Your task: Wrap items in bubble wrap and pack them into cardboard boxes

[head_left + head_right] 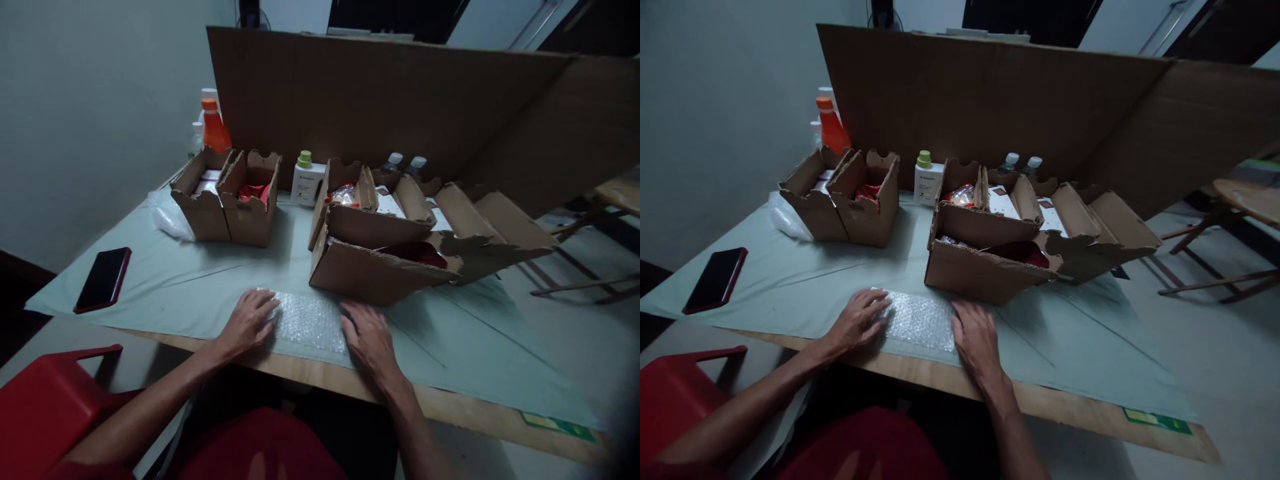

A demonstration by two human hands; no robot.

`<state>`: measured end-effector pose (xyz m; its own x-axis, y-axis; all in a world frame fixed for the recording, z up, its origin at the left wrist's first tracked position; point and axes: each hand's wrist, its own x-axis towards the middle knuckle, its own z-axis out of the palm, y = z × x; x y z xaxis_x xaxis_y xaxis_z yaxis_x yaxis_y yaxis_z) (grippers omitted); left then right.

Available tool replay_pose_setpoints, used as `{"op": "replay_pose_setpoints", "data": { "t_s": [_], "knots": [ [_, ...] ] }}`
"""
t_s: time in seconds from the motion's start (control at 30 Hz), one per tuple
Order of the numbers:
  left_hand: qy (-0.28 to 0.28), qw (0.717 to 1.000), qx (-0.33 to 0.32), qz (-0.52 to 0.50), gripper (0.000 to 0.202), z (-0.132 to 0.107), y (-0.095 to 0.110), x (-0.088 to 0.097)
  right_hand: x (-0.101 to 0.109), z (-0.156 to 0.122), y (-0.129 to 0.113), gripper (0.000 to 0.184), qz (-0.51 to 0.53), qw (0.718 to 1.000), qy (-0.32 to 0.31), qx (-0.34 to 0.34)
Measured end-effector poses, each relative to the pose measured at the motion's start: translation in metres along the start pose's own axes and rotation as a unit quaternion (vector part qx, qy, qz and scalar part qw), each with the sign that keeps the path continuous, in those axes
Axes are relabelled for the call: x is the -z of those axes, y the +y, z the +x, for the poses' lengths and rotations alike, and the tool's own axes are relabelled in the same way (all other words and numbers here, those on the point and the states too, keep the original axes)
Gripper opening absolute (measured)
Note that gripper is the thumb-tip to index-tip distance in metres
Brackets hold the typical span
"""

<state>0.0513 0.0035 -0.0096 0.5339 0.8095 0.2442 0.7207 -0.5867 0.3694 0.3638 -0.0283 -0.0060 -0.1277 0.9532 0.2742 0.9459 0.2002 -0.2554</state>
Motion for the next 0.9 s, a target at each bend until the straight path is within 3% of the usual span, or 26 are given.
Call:
{"op": "replay_pose_setpoints", "data": {
  "t_s": [0.07,0.13,0.27,0.37,0.47,0.57,0.63,0.73,0.8,0.9],
  "knots": [
    [0.021,0.994,0.088,0.066,0.036,-0.002,0.003,0.007,-0.007,0.014,-0.012,0.031,-0.001,1.0,-0.027,-0.013],
    [-0.003,0.98,0.16,0.117,0.032,-0.005,0.006,0.012,-0.012,0.02,-0.019,0.024,0.006,0.999,-0.04,-0.02],
    [-0.029,0.976,0.202,0.079,0.015,-0.008,0.011,0.011,-0.007,0.008,-0.018,0.017,0.045,0.998,-0.038,-0.032],
    [-0.009,0.979,0.203,0.035,0.011,-0.003,0.008,0.012,0.006,-0.012,-0.02,0.033,0.162,0.983,-0.031,-0.075],
    [0.013,0.981,0.193,0.014,0.012,0.014,-0.001,0.027,0.015,-0.032,-0.038,0.056,0.262,0.96,-0.049,-0.08],
    [0.03,0.986,0.163,0.009,0.017,0.046,-0.013,0.04,0.012,-0.043,-0.07,0.05,0.32,0.942,-0.098,-0.032],
    [0.027,0.989,0.145,0.011,0.023,0.07,-0.019,0.038,0.005,-0.044,-0.091,0.04,0.349,0.927,-0.138,-0.011],
    [0.015,0.992,0.124,0.006,0.035,0.088,-0.022,0.028,-0.005,-0.04,-0.109,0.036,0.379,0.907,-0.176,-0.052],
    [0.009,0.994,0.107,-0.003,0.043,0.075,-0.02,0.023,-0.007,-0.038,-0.111,0.039,0.399,0.891,-0.196,-0.092],
    [-0.011,0.995,0.033,-0.096,0.044,0.022,-0.01,0.026,-0.005,-0.037,-0.105,0.04,0.45,0.857,-0.217,-0.128]
  ]
}}
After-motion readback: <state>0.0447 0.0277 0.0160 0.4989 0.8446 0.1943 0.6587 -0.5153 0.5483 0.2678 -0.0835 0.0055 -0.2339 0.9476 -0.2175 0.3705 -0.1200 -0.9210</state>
